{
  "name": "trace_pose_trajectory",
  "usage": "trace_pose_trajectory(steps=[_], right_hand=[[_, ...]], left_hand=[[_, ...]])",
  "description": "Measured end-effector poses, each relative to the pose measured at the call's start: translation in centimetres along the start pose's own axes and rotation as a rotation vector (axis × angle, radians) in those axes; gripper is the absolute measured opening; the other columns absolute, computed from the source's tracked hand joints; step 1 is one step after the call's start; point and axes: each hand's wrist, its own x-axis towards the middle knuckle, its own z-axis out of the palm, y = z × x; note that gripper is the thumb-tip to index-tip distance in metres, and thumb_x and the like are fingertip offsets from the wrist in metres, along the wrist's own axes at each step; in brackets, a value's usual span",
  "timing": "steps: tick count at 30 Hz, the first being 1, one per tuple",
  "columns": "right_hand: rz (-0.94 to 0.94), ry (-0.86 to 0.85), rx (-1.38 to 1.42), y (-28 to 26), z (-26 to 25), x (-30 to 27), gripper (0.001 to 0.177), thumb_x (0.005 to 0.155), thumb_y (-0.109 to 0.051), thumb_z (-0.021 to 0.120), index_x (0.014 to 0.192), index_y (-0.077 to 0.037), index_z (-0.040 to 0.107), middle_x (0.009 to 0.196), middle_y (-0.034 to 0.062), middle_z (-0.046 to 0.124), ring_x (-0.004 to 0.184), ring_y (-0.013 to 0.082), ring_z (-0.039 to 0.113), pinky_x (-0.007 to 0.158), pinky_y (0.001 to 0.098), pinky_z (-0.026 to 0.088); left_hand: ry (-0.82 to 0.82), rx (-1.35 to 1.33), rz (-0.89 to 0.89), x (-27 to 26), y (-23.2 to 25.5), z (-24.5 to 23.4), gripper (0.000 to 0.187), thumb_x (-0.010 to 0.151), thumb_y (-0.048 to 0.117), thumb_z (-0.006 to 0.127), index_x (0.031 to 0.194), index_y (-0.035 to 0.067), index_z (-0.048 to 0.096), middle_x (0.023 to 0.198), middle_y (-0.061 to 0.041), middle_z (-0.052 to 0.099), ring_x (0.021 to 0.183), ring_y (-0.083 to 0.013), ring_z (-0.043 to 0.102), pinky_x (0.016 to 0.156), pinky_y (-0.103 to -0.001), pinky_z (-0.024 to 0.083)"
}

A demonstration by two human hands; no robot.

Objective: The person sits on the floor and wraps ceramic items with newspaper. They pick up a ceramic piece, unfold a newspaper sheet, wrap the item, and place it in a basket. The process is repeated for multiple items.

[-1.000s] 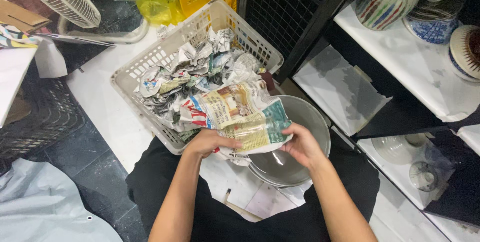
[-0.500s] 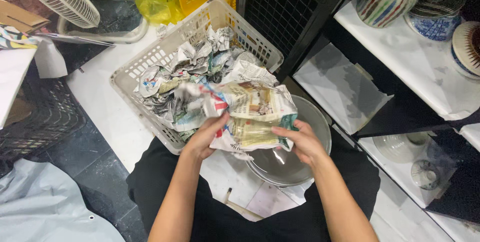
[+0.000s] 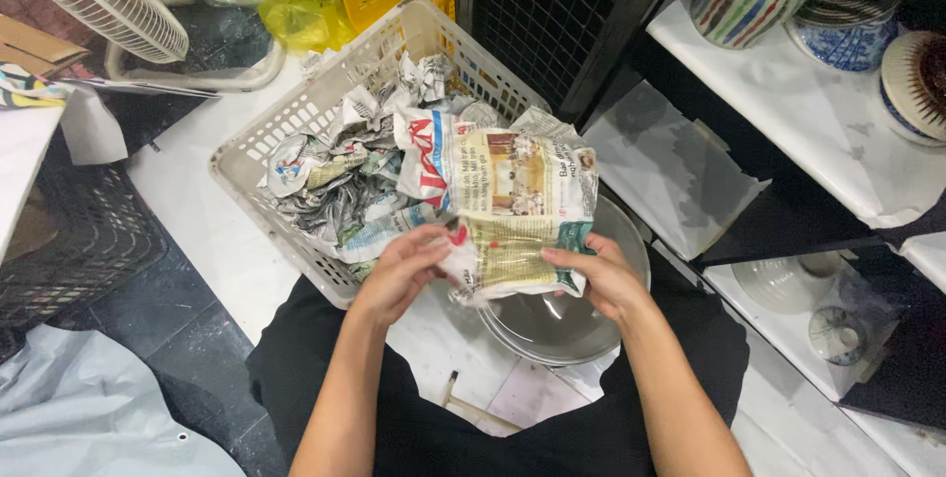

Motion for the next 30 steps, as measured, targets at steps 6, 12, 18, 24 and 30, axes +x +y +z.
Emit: trace_pose_trajectory(steps=[6, 12, 18, 24, 30], right_hand=[[-0.020, 0.005, 0.037, 0.2, 0.4, 0.1, 0.039, 0.082, -0.013, 0.080, 0.114, 0.005, 0.067, 0.100, 0.0140, 0.076, 0.078, 0.0184, 0.074, 0.054, 0.0308, 0.059], [0.036, 0.046, 0.014, 0.5, 1.1, 0.1, 0.039, 0.083, -0.013, 0.079, 0.115, 0.003, 0.067, 0.100, 0.0138, 0.076, 0.078, 0.0186, 0.074, 0.056, 0.0318, 0.059], [0.016, 0.043, 0.052, 0.2, 1.2, 0.0, 0.039, 0.085, -0.019, 0.078, 0.118, 0.001, 0.068, 0.104, 0.0110, 0.076, 0.082, 0.0158, 0.073, 0.059, 0.0301, 0.057], [0.021, 0.042, 0.109, 0.2, 1.2, -0.2, 0.037, 0.087, -0.018, 0.075, 0.118, 0.000, 0.067, 0.105, 0.0090, 0.076, 0.086, 0.0142, 0.075, 0.067, 0.0282, 0.062], [0.021, 0.032, 0.118, 0.6, 1.6, 0.0, 0.034, 0.090, -0.022, 0.074, 0.116, -0.001, 0.068, 0.094, 0.0086, 0.075, 0.069, 0.0121, 0.071, 0.051, 0.0264, 0.055]], left_hand=[[-0.172, 0.268, 0.056, -1.3, 0.8, 2.0, 0.057, 0.091, 0.021, 0.073, 0.142, 0.010, 0.050, 0.122, -0.008, 0.069, 0.115, -0.0145, 0.060, 0.103, -0.032, 0.044], [-0.086, 0.739, 0.267, -1.4, -0.8, 3.7, 0.063, 0.082, 0.016, 0.086, 0.134, 0.008, 0.052, 0.129, -0.010, 0.066, 0.127, -0.0177, 0.059, 0.112, -0.032, 0.037], [-0.014, 1.013, 0.468, -1.5, -1.3, 3.8, 0.052, 0.073, 0.024, 0.092, 0.117, 0.005, 0.073, 0.125, -0.015, 0.055, 0.116, -0.0304, 0.057, 0.102, -0.040, 0.045], [0.043, 1.114, 0.636, -1.0, -3.3, 3.5, 0.048, 0.072, 0.016, 0.085, 0.119, 0.009, 0.076, 0.126, -0.014, 0.058, 0.121, -0.0301, 0.053, 0.107, -0.039, 0.043], [-0.002, 0.949, 0.621, 0.8, -4.1, 2.0, 0.023, 0.087, 0.018, 0.083, 0.107, 0.005, 0.079, 0.102, -0.006, 0.069, 0.118, -0.0272, 0.051, 0.105, -0.038, 0.043]])
